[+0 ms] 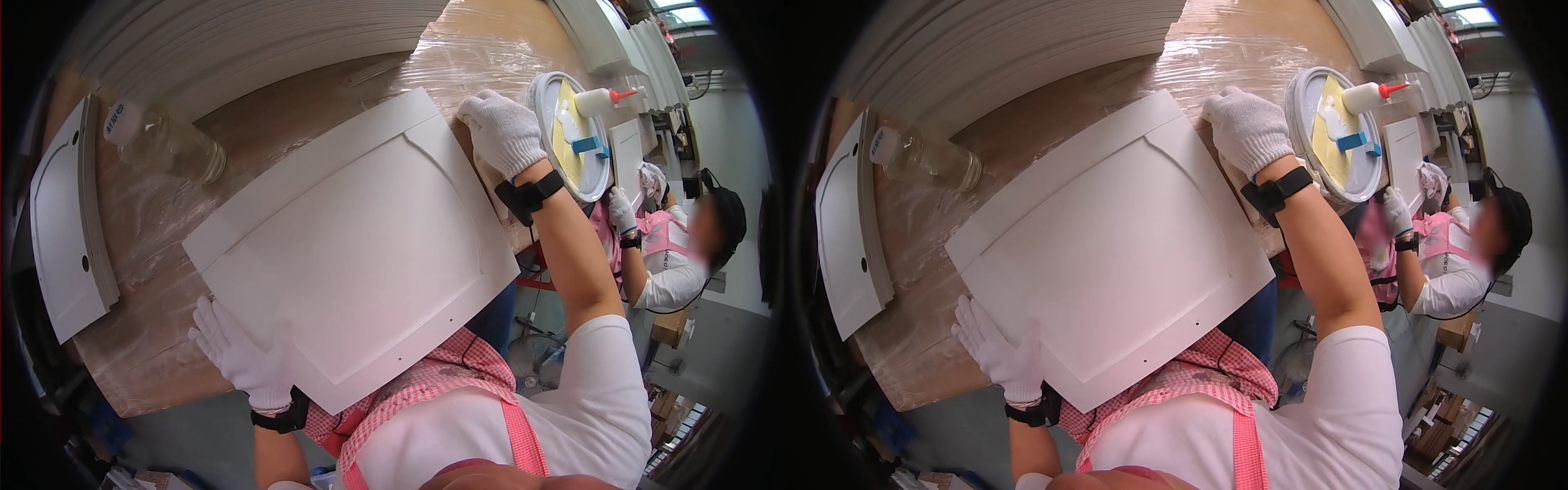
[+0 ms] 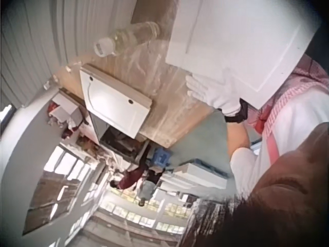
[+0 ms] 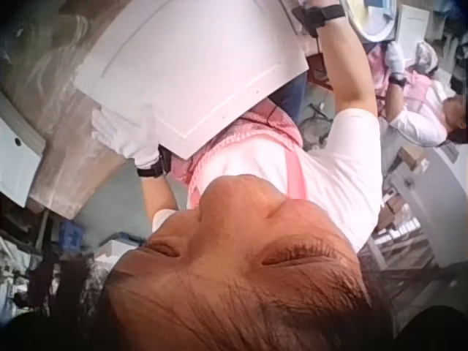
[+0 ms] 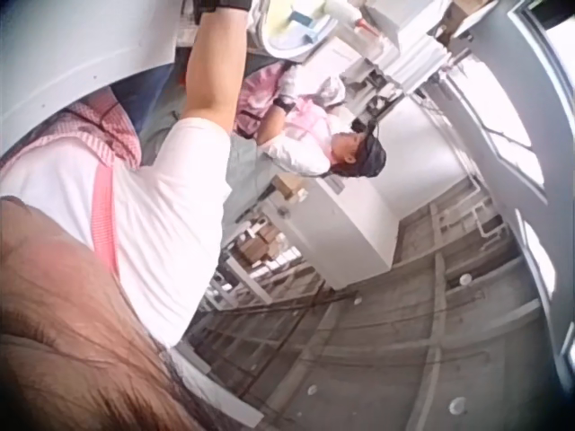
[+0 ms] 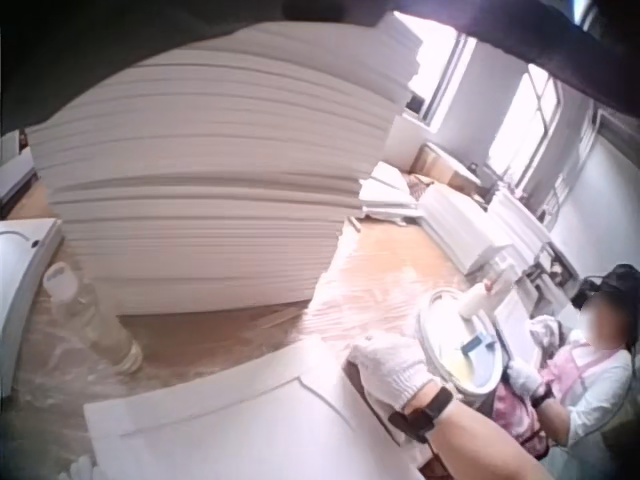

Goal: Wiping and cleaning white furniture panels with a cloth and cleaning solution.

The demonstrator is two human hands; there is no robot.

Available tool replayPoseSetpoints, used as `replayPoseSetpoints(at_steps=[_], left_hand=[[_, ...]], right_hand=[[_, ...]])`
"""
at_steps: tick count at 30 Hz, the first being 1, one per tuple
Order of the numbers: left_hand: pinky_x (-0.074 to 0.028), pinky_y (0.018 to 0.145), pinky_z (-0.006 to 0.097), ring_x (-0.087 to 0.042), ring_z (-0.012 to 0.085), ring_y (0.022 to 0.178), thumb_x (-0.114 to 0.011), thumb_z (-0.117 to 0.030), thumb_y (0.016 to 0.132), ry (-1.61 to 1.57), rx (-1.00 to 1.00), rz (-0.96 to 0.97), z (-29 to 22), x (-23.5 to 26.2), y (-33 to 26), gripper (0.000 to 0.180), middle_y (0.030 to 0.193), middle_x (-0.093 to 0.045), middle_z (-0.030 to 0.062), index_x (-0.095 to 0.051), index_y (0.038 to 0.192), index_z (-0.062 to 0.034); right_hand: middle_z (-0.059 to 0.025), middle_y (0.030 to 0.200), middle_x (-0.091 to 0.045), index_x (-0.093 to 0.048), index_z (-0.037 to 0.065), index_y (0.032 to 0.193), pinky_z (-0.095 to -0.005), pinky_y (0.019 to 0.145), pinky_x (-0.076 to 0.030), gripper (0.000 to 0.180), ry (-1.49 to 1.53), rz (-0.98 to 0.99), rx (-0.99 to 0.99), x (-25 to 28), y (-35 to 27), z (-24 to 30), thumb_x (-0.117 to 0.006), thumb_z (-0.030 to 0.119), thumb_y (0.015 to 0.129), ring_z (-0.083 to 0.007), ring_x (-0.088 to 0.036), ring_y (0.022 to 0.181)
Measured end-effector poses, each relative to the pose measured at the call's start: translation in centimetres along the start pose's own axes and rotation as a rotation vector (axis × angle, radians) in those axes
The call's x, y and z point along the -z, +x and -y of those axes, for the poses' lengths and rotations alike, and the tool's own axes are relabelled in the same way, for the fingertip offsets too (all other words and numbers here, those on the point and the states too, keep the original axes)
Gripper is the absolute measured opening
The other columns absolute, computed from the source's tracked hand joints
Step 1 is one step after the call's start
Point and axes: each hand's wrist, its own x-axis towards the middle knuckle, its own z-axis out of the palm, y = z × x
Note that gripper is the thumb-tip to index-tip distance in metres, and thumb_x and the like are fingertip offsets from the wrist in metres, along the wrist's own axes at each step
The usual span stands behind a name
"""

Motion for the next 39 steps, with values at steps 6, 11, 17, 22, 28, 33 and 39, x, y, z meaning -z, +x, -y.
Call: replayPoseSetpoints(at_steps=[6,11,17,22,28,33,39], left_hand=[[-0.020,0.125,0.056,-0.036,0.0421,0.148,-0.079,-0.023,0.071,-0.003,0.003,0.003,0.0,-0.5,-0.1,0.089,0.157,-0.044,0.0227,-0.045,0.148,0.0062],[-0.019,0.126,0.055,-0.036,0.0420,0.148,-0.079,-0.024,0.072,-0.011,0.017,0.014,-0.2,-0.2,0.0,0.089,0.157,-0.044,0.0225,-0.045,0.148,0.0057],[-0.019,0.126,0.055,-0.037,0.0423,0.148,-0.077,-0.025,0.073,-0.007,0.006,0.000,-0.2,-0.3,0.0,0.087,0.157,-0.044,0.0233,-0.045,0.148,0.0061],[-0.019,0.126,0.055,-0.037,0.0425,0.148,-0.077,-0.025,0.073,-0.011,0.007,-0.003,0.2,-0.3,-0.2,0.087,0.157,-0.044,0.0234,-0.045,0.148,0.0063],[-0.019,0.125,0.056,-0.037,0.0432,0.147,-0.077,-0.023,0.072,-0.007,0.009,-0.005,-0.2,-0.4,0.0,0.086,0.156,-0.044,0.0242,-0.046,0.147,0.0064],[-0.019,0.125,0.056,-0.037,0.0432,0.147,-0.078,-0.023,0.072,-0.019,-0.004,-0.013,0.1,-0.4,-0.2,0.087,0.157,-0.044,0.0243,-0.046,0.147,0.0062],[-0.020,0.124,0.058,-0.039,0.0452,0.146,-0.082,-0.040,0.070,-0.010,-0.008,-0.032,0.7,-0.8,-0.4,0.093,0.155,-0.046,0.0251,-0.049,0.145,0.0053]], right_hand=[[-0.0038,0.100,-0.070,-0.073,0.018,0.099,-0.0418,0.071,-0.058,0.013,-0.015,-0.115,0.166,-1.7,0.6,4.1,-0.063,0.016,0.090,-0.0302,-0.071,0.086],[-0.0029,0.101,-0.070,-0.073,0.018,0.099,-0.0404,0.070,-0.058,0.013,-0.120,-0.060,0.138,-1.3,0.5,4.9,-0.063,0.016,0.090,-0.0284,-0.071,0.086],[-0.0029,0.100,-0.069,-0.073,0.018,0.099,-0.0411,0.070,-0.058,0.014,-0.141,-0.116,0.141,-1.7,0.8,4.7,-0.063,0.016,0.090,-0.0283,-0.071,0.087],[-0.0027,0.098,-0.069,-0.073,0.019,0.096,-0.0414,0.070,-0.058,0.014,-0.046,-0.089,0.113,-1.6,0.5,4.4,-0.062,0.013,0.089,-0.0287,-0.071,0.087],[-0.0043,0.100,-0.069,-0.072,0.016,0.098,-0.0422,0.070,-0.057,0.016,-0.047,-0.059,0.217,-1.5,0.2,10.0,-0.063,0.013,0.085,-0.0308,-0.070,0.087],[-0.0047,0.100,-0.068,-0.073,0.017,0.101,-0.0427,0.071,-0.058,0.021,-0.023,-0.060,0.186,-1.2,0.7,7.4,-0.063,0.012,0.084,-0.0288,-0.070,0.090],[-0.0048,0.100,-0.068,-0.074,0.016,0.098,-0.0419,0.072,-0.059,0.019,-0.059,-0.085,0.262,-1.4,0.1,10.7,-0.062,0.011,0.085,-0.0278,-0.071,0.090]])
